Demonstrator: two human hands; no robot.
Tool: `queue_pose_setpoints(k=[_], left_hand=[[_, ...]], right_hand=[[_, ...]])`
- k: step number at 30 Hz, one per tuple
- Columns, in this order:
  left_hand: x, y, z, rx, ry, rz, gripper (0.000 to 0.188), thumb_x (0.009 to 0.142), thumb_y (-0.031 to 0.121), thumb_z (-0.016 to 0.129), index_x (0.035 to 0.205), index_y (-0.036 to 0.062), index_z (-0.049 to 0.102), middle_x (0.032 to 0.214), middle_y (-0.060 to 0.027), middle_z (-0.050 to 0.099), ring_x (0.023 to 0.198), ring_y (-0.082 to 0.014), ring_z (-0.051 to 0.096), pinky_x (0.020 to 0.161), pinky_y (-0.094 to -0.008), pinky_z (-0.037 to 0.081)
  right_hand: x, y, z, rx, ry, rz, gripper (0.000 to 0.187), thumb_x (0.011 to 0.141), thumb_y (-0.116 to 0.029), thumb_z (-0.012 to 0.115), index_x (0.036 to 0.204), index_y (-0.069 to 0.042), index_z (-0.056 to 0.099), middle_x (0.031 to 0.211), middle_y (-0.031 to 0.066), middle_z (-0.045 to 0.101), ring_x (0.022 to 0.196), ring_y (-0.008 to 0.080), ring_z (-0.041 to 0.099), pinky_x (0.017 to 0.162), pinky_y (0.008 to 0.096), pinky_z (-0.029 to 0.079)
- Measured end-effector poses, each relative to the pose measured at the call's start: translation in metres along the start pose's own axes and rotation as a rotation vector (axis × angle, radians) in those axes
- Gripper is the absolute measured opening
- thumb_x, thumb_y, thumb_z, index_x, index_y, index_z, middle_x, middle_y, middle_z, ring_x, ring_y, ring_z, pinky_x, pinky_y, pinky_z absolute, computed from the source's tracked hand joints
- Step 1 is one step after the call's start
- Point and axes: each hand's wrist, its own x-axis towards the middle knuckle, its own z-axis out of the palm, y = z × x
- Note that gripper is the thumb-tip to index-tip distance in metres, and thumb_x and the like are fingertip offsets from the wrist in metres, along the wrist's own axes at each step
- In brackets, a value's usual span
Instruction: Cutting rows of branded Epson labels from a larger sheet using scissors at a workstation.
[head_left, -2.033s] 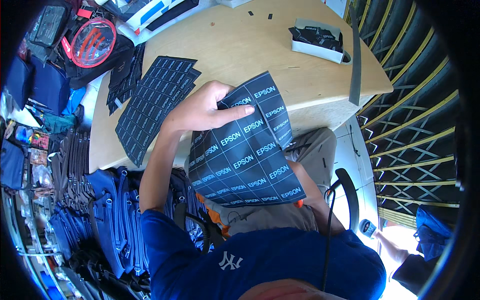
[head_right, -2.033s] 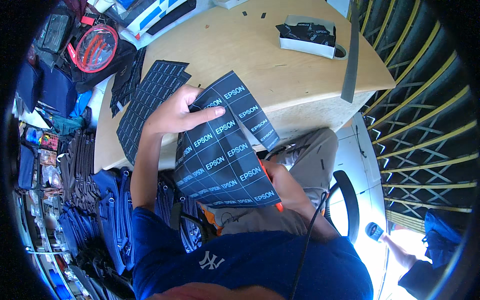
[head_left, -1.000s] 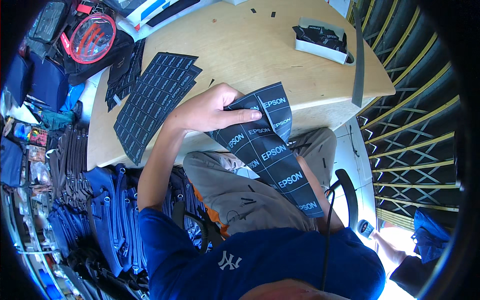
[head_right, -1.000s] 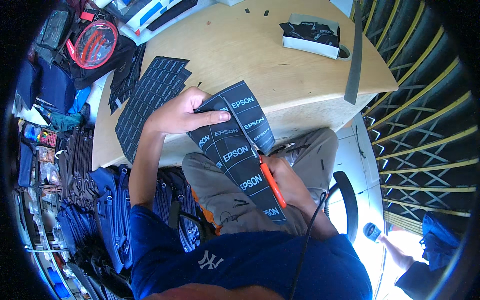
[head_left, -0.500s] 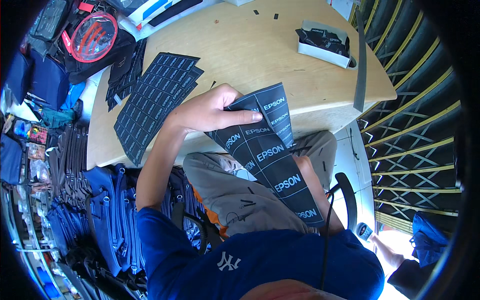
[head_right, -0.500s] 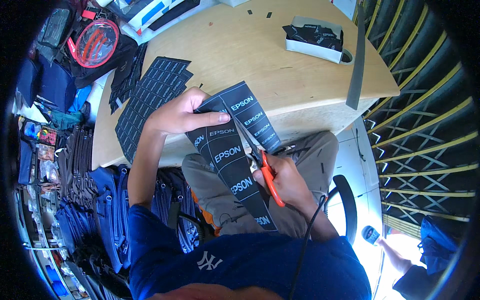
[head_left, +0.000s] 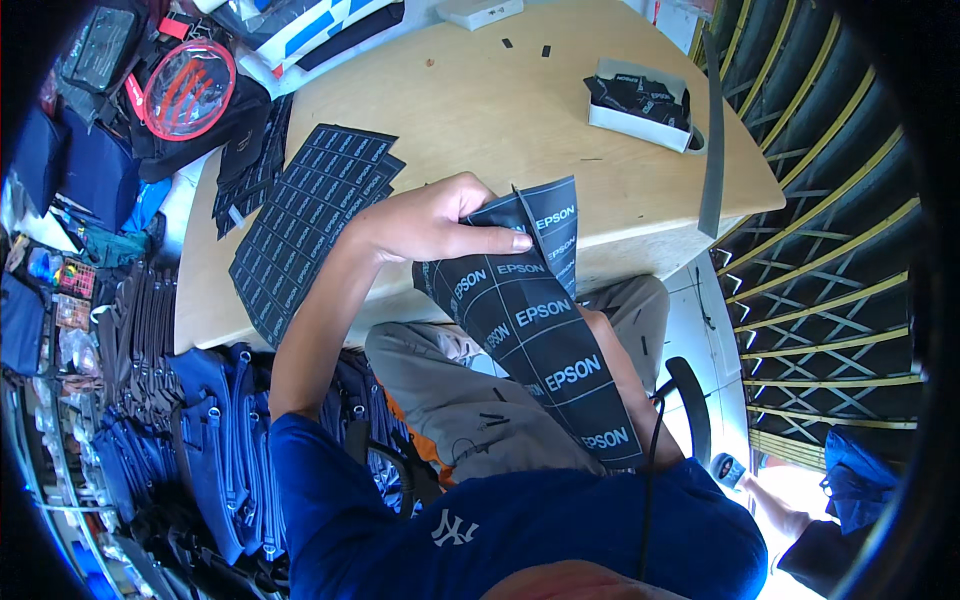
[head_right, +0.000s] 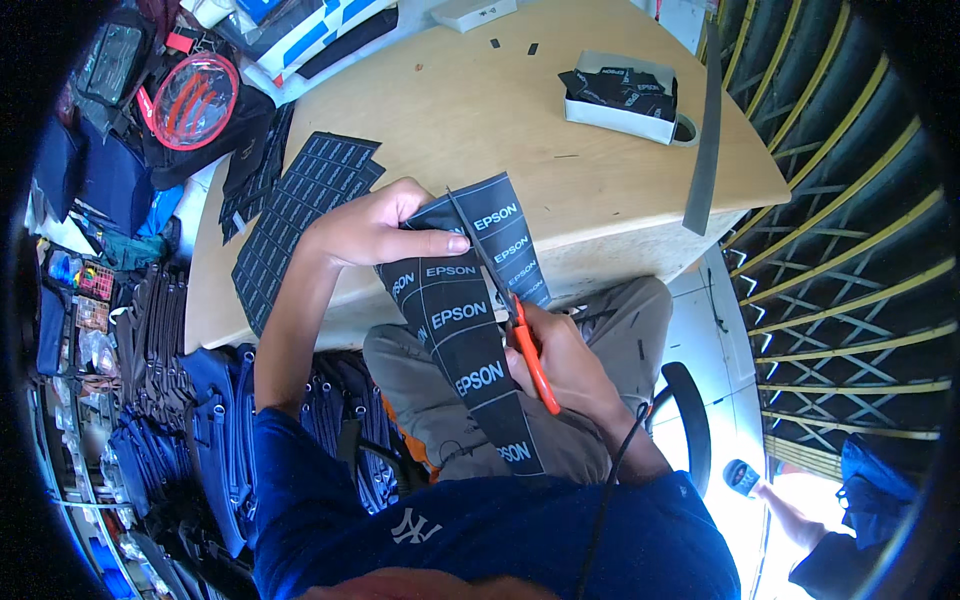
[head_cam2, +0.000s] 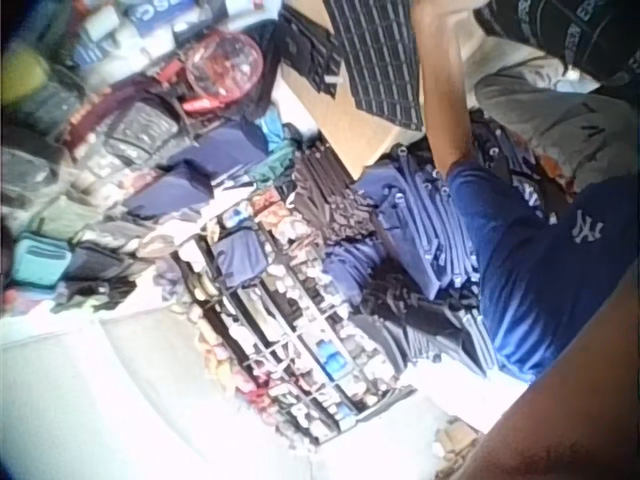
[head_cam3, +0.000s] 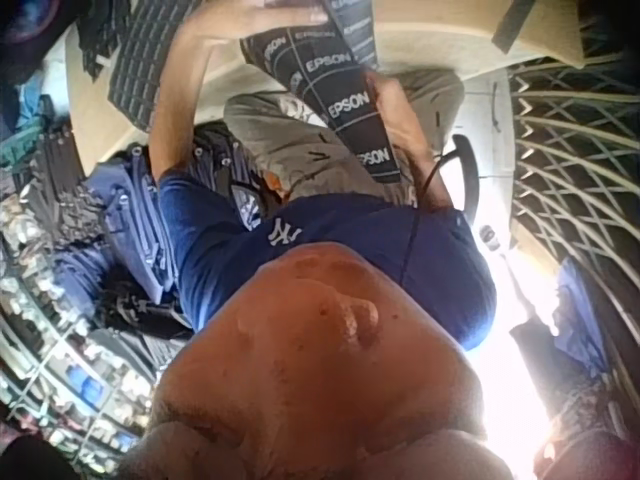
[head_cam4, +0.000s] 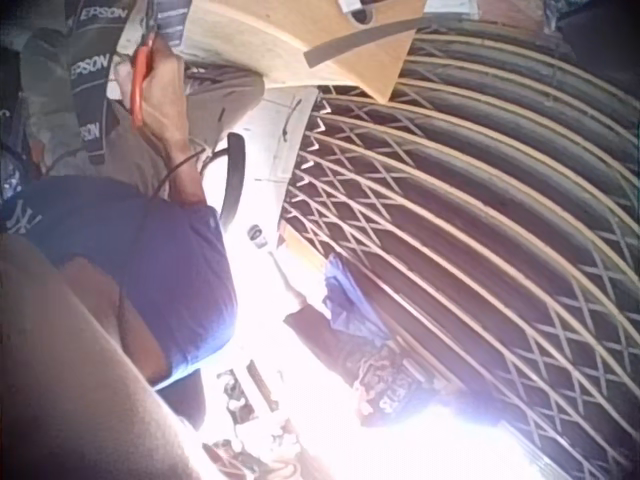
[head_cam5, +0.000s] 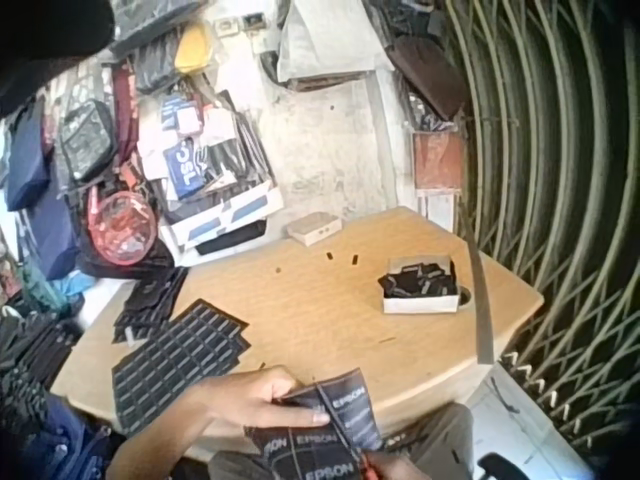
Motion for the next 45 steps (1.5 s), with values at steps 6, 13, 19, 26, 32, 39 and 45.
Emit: queue_pose_setpoints(k=[6,13,19,26,32,39,45], left_hand=[[0.007,-0.008,-0.022,-0.108,0.011,-0.023,0.029,0.082,0.025,0.067,0.087,-0.0033,0.065,0.074,-0.0005,0.064,0.063,-0.0055,0.054,0.059,-0.0211,0.045],[0.028,0.008,-0.061,-0.164,-0.062,-0.005,0.031,0.081,0.016,0.067,0.104,-0.0036,0.060,0.096,-0.0050,0.065,0.084,-0.0073,0.057,0.078,-0.0208,0.045],[0.058,-0.024,-0.119,-0.222,-0.058,-0.073,0.034,0.076,0.020,0.073,0.097,-0.0035,0.060,0.091,-0.0063,0.065,0.083,-0.0078,0.060,0.070,-0.0206,0.048],[0.060,-0.050,-0.139,-0.200,0.207,-0.103,0.028,0.078,0.018,0.070,0.093,-0.0028,0.061,0.086,-0.0056,0.064,0.074,-0.0086,0.060,0.067,-0.0201,0.047],[0.005,-0.047,-0.135,-0.216,0.332,-0.086,0.037,0.077,0.026,0.072,0.094,-0.0045,0.061,0.086,-0.0052,0.064,0.076,-0.0081,0.058,0.069,-0.0204,0.046],[-0.068,-0.023,-0.106,-0.124,0.461,-0.085,0.025,0.083,0.023,0.065,0.088,-0.0015,0.064,0.077,-0.0004,0.063,0.067,-0.0039,0.055,0.060,-0.0178,0.044],[-0.109,0.020,-0.053,0.246,0.633,0.052,0.027,0.089,0.020,0.057,0.072,-0.0011,0.059,0.058,0.0019,0.050,0.053,-0.0035,0.042,0.046,-0.0232,0.031]], right_hand=[[0.022,-0.029,-0.008,-0.058,-0.045,0.071,0.017,0.081,-0.012,0.053,0.084,0.004,0.052,0.060,0.0177,0.053,0.053,0.0327,0.055,0.054,0.0367,0.044],[0.051,-0.033,-0.003,0.068,0.202,-0.114,0.033,0.091,-0.022,0.047,0.073,0.005,0.053,0.057,0.0231,0.051,0.057,0.0422,0.053,0.054,0.0409,0.043],[0.090,-0.065,-0.011,0.017,0.189,0.143,0.025,0.083,-0.013,0.049,0.068,0.007,0.052,0.048,0.0140,0.050,0.037,0.0226,0.052,0.038,0.0322,0.041],[0.132,-0.038,-0.009,0.264,0.182,0.026,0.018,0.080,-0.010,0.050,0.069,0.004,0.050,0.048,0.0041,0.047,0.034,0.0122,0.047,0.032,0.0242,0.034],[0.126,-0.021,-0.012,0.517,0.213,0.067,0.057,0.089,-0.057,0.037,0.073,-0.003,0.042,0.055,-0.0028,0.034,0.039,0.0039,0.032,0.035,0.0208,0.025],[0.114,-0.037,-0.012,0.661,0.191,0.143,0.063,0.084,-0.066,0.036,0.075,-0.003,0.039,0.059,-0.0025,0.031,0.042,0.0033,0.029,0.036,0.0201,0.023],[0.083,-0.041,0.004,0.744,0.128,-0.076,0.073,0.067,-0.069,0.061,0.091,-0.002,0.045,0.074,0.0039,0.044,0.054,0.0045,0.037,0.048,0.0176,0.027]])
